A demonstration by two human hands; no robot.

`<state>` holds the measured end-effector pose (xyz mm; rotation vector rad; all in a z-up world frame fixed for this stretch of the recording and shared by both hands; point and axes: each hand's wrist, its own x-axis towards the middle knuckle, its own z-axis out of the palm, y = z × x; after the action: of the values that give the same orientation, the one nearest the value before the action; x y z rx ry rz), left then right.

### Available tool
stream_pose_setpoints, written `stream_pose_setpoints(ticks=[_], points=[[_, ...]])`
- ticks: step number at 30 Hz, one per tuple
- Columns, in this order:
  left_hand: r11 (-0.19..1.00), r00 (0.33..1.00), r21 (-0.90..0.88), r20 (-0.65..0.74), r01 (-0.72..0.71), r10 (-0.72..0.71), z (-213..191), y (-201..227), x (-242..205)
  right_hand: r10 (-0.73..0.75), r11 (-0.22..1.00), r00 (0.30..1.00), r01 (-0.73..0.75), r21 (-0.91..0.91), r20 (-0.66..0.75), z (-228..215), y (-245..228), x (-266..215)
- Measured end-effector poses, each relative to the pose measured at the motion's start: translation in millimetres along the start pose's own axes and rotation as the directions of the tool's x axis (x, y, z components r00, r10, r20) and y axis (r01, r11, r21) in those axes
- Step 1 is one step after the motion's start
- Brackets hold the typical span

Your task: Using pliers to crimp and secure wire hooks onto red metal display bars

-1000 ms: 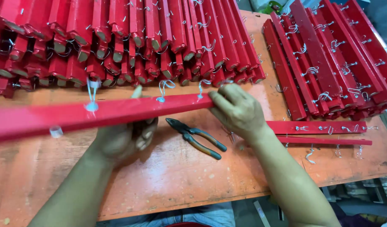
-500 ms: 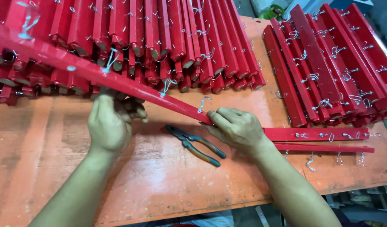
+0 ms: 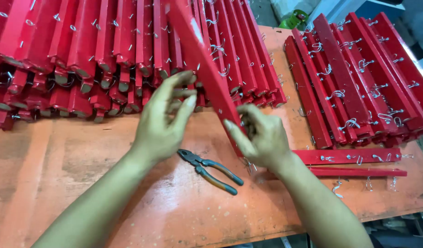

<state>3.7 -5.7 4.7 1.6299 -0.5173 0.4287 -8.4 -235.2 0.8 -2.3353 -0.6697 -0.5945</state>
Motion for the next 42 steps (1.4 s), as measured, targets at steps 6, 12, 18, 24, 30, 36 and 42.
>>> stream_pose_setpoints(ticks=[6, 12, 18, 24, 30, 36, 42], points=[[0.873, 0.957, 0.412, -0.011, -0.261, 0.291, 11.5, -37.6, 41.3, 0.094, 0.996, 0.995, -0.094, -0.006, -0.031, -6.5, 32.6, 57.6], [0.722, 0.938, 0.615, 0.084, -0.315, 0.338, 38.9, -47.6, 44.8, 0.284, 0.955, 0.958, -0.286, -0.082, -0.035, 13.1, 53.1, 116.2], [0.662, 0.942, 0.689, 0.092, -0.294, 0.322, 44.0, -66.1, 43.5, 0.38, 0.903, 0.924, -0.361, -0.234, 0.041, 36.2, 78.0, 145.3], [0.651, 0.95, 0.7, 0.134, -0.293, 0.283, 41.6, -56.1, 43.8, 0.583, 0.786, 0.808, -0.532, -0.316, 0.091, 43.6, 63.2, 159.7], [0.572, 0.941, 0.761, 0.148, -0.305, 0.304, 42.2, -61.2, 43.1, 0.497, 0.846, 0.861, -0.454, -0.28, 0.105, 52.3, 93.0, 164.3], [0.384, 0.914, 0.88, 0.122, -0.28, 0.387, 46.9, -65.2, 44.2, 0.525, 0.839, 0.823, -0.457, -0.296, 0.216, 38.2, 76.4, 162.2], [0.373, 0.921, 0.888, 0.122, -0.268, 0.37, 46.9, -61.2, 45.3, 0.545, 0.824, 0.833, -0.513, -0.239, 0.09, 37.7, 60.7, 150.2]])
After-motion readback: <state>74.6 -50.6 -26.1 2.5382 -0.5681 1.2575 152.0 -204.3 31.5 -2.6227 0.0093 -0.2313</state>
